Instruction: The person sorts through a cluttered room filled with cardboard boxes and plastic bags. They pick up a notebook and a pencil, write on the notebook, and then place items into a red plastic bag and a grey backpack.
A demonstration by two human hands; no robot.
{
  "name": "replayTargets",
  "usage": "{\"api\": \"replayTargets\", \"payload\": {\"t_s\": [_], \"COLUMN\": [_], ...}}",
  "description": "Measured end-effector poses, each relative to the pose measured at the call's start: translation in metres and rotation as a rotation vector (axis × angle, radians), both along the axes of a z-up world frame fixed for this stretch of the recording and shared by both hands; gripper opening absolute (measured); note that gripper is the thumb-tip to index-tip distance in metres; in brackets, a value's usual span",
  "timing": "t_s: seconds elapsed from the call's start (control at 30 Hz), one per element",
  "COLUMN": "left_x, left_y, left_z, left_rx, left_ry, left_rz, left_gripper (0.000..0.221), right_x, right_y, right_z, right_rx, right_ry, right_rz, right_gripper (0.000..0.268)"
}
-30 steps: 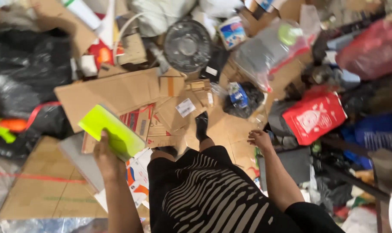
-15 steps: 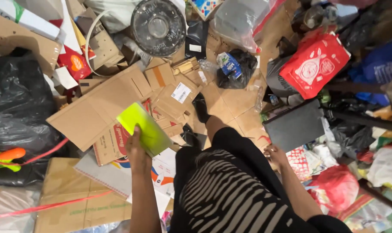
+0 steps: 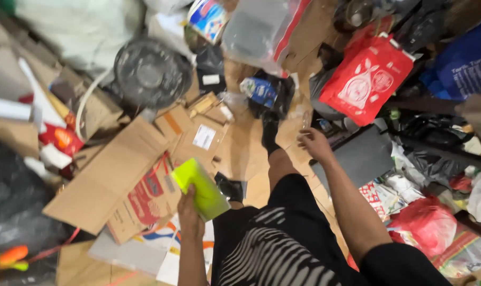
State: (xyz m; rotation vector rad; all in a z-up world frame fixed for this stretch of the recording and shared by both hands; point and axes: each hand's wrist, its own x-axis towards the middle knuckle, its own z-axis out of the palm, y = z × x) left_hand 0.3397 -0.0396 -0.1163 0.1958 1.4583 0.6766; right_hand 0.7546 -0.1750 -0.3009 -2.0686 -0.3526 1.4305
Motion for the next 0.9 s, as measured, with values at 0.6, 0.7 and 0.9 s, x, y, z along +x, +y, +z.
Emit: {"api": "replayTargets", "payload": {"t_s": [0.6, 0.7, 0.9], "left_x": [0.258, 0.280, 0.239], "left_y": [0.266, 0.295, 0.306], "left_z": [-0.162, -0.205, -0.232], "left_rx": [-0.139, -0.248, -0.398], "left_ry": [0.000, 0.052, 0.201], "left_rz": [-0.438, -0.482, -0.592], "left_gripper": [0.038, 0.038, 0.041], "right_x": [0.109, 0.091, 0.112], "right_y": [0.173, 0.195, 0.325], "right_z": [-0.153, -0.237, -0.266], "right_rx": [-0.201, -0.102, -0.121], "right_ry": [-0.084, -0.232, -0.251], "right_rz": [0.247, 0.280, -0.125], "right_gripper": [0.045, 0.060, 0.082]}}
